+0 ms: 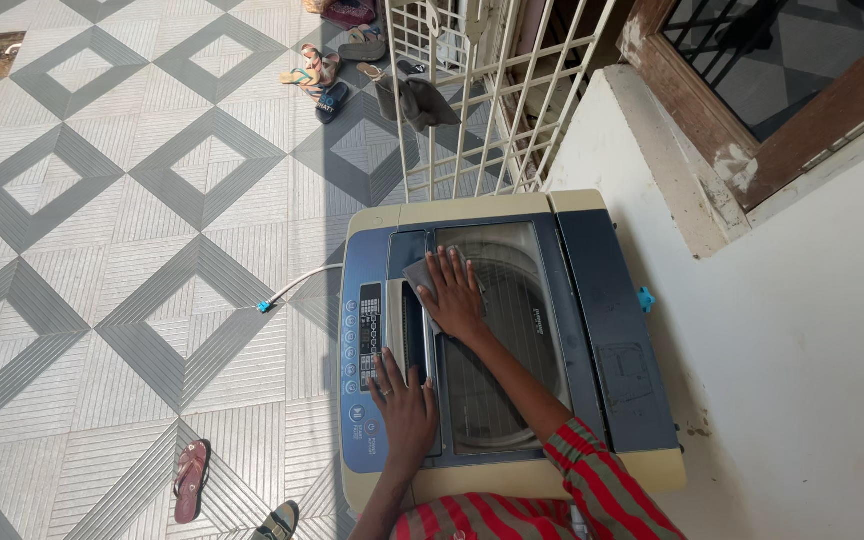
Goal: The person wipes the exterior top and lid of a washing machine using a cloth.
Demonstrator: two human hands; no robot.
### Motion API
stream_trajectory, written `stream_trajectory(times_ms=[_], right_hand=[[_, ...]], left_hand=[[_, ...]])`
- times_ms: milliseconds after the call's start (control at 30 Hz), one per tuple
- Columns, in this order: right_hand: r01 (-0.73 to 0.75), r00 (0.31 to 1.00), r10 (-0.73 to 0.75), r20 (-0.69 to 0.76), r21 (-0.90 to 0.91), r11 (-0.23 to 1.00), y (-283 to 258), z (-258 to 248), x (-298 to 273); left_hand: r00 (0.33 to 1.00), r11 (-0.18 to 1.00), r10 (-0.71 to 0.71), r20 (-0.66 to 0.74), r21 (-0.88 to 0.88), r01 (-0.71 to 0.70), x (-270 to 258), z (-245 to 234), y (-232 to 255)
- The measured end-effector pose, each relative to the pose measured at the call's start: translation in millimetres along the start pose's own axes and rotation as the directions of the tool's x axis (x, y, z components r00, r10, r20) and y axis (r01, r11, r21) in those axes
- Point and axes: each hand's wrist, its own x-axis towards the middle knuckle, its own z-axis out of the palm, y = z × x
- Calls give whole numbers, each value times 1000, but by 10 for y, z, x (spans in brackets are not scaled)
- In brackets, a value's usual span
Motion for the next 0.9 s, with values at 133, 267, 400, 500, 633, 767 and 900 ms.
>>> stream_trajectory(times_ms=[133,267,400,500,633,767,900], right_hand=[[59,990,-60,131,17,998,-188,-350,-648],[110,967,-117,225,42,993,-387,-633,-1220],[-8,972,-9,236,73,997,-617,-755,-1443],[-51,990,24,137,196,979,-631,-792,-1455],[-131,991,130,34,461,878,-476,-832,-1438],[-247,951,308,35,685,685,-331,-872,-1385],[-238,932,361,-32,697,676,-242,-935,-1374]], left_hand=[[1000,999,25,-16,22,-25,9,1,8],[997,988,5,-76,-154,-17,8,-31,-9],[990,906,-87,-110,-421,33,-27,-151,-15],[988,877,-81,-130,-481,9,-70,-240,19],[990,869,41,-132,-484,-100,-115,-194,165],[969,885,220,108,-441,-152,-35,8,256],[946,939,315,70,-165,-301,89,284,309]])
